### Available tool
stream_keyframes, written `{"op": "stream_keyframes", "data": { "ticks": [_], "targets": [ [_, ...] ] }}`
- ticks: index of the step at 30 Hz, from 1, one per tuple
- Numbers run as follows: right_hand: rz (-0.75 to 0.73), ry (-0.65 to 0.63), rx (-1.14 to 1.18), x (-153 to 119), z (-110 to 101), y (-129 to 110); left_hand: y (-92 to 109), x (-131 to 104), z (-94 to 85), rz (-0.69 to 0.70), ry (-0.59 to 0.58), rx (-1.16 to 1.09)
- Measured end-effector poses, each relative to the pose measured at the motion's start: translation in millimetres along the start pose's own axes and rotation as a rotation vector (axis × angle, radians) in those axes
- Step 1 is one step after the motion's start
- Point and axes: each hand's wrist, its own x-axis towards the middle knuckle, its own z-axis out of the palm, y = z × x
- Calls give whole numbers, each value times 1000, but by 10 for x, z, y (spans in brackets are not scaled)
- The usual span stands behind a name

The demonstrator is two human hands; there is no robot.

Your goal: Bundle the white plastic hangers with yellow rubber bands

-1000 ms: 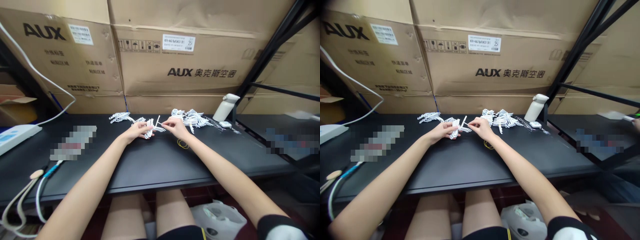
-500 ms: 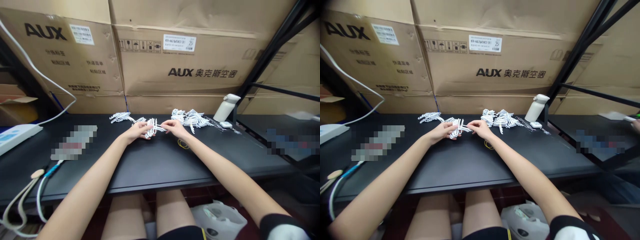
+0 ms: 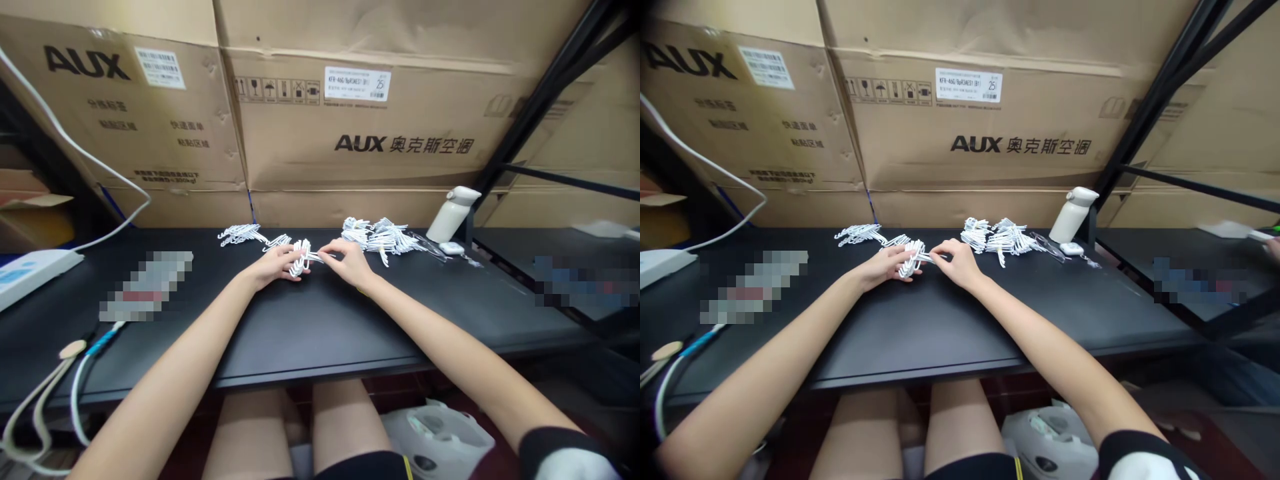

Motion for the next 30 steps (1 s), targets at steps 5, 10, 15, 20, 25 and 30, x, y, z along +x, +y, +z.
{"op": "stream_keyframes", "data": {
  "ticks": [5, 10, 15, 20, 25, 30],
  "targets": [
    [-115, 50, -79, 1, -2, -50, -6, 2, 13, -23, -6, -67],
    [-104, -3, -35, -3, 10, -31, -1, 16, 48, -69, -14, -109],
    [-56, -53, 5, -12, 15, -28, 9, 12, 58, -123, -78, -163],
    [-77, -84, 11, -12, 8, -33, 7, 9, 66, -119, -82, -200],
    [4, -81, 119, -6, 15, -17, -7, 7, 67, -78, -70, -199],
    [231, -158, 322, 8, 56, 74, -29, 4, 49, -28, -84, -163]
  ]
}}
